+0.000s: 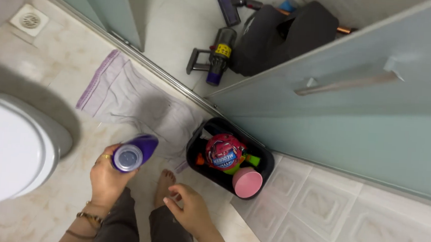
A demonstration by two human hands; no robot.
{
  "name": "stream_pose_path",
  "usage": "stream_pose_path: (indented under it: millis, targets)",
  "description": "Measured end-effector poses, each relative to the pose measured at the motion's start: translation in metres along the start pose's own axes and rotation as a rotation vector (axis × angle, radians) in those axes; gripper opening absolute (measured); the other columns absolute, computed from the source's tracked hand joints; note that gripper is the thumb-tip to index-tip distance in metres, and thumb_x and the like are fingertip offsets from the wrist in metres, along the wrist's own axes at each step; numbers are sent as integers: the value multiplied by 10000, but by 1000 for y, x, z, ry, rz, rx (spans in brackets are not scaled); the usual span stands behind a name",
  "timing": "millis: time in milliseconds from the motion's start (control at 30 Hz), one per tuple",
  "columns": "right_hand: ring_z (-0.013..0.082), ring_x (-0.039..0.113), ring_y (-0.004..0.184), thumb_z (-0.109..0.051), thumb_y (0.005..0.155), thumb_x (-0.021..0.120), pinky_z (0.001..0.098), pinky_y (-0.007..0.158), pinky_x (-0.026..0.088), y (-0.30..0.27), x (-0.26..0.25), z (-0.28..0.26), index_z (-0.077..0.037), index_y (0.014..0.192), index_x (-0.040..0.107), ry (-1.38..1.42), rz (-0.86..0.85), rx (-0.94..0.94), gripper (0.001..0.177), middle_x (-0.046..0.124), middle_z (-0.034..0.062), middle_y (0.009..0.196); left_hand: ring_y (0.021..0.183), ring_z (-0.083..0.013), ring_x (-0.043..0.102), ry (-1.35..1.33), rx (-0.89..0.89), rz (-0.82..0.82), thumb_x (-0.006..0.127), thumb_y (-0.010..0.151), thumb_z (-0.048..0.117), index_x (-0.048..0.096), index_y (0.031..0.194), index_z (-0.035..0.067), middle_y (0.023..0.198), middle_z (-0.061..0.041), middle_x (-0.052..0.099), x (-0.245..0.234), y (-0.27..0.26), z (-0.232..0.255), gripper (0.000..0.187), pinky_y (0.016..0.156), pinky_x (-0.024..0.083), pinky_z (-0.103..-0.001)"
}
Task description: Disassembling and cleaning the components of a handheld vacuum cleaner in a bathroom, including soaking parts in soapy water.
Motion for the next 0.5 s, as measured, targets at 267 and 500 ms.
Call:
stream_pose_path:
  millis: [267,500]
  targets:
    - [333,679,925,-235,900,726,421,787,536,123,37,64,-41,1167,642,-119,78,124,340,690,162,1025,1000,-311,721,-43,-128,-40,953,655,225,631,1205,90,1088,-132,748,123,130,-96,652,857,562,-404]
    - [351,680,928,-287,904,713,436,792,538,175,78,144,-69,1226,619,-95,194,343,400,681,142,1121,1022,-302,714,-95,-150,-222,936,676,193,579,1224,92,1128,-110,732,226,184,-169,662,853,563,-394]
Point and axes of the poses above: each hand's wrist, its own y-axis towards the middle knuckle, its own x-axis out of the palm, z = x × y, the point moved 8 cm from there along y, towards the middle knuckle
